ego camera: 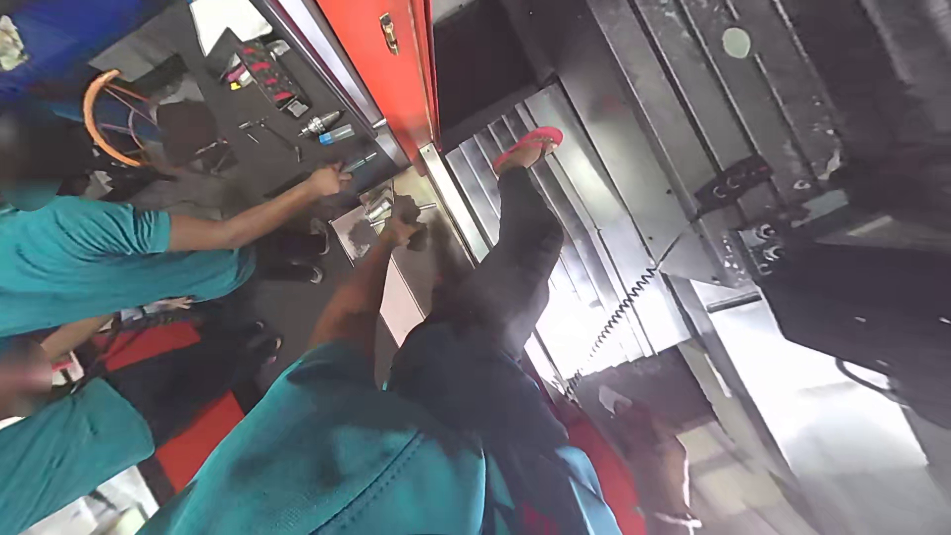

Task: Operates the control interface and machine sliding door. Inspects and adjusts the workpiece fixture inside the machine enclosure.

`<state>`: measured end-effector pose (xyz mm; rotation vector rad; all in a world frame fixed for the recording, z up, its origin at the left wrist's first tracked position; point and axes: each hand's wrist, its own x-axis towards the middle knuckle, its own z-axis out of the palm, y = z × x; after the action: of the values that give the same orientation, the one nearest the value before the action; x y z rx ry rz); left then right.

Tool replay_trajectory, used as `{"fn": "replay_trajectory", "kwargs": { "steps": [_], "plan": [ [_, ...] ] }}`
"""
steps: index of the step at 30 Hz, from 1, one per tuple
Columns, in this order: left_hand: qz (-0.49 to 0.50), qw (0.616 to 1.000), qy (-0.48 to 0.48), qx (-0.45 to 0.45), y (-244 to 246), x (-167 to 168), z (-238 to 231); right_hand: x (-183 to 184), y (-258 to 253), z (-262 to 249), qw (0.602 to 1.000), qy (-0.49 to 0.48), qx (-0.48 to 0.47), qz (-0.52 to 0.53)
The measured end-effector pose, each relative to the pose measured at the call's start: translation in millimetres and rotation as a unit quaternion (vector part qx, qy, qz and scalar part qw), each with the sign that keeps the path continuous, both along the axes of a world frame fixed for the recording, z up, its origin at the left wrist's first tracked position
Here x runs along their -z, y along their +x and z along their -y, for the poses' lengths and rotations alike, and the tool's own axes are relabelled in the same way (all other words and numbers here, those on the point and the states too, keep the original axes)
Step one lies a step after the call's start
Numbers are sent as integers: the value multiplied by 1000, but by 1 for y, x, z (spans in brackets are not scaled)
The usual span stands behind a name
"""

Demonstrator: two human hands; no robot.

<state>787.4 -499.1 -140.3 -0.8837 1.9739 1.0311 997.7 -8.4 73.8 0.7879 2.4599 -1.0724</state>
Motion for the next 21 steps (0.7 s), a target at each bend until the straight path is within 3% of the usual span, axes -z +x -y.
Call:
{"fn": "replay_trajectory", "kwargs": {
  "steps": [2, 6, 8, 11, 13, 15, 18, 21],
  "plan": [
    [31, 999, -33, 16, -11, -19, 8, 2, -2, 1, 1000, -6, 2, -11],
    [29, 995, 8, 91, 5, -14, 10, -2, -10, 11, 999, 9, 16, -29],
    [-33, 994, 51, 95, 14, -23, -10, -4, -19, 21, 997, -5, 31, -77],
    [-159, 977, 108, 92, 1, -67, -61, -15, -35, 44, 976, -117, 114, -145],
    [-238, 943, 187, 141, -6, -115, -110, -27, -41, 53, 947, -197, 148, -208],
    [-255, 895, 301, 207, -11, -173, -159, -41, -52, 59, 926, -238, 125, -263],
    [-196, 811, 457, 308, -6, -249, -227, -70, -60, 60, 913, -246, 81, -315],
    [-160, 757, 507, 379, 10, -289, -268, -90, -48, 56, 913, -213, 81, -340]
  ]
}}
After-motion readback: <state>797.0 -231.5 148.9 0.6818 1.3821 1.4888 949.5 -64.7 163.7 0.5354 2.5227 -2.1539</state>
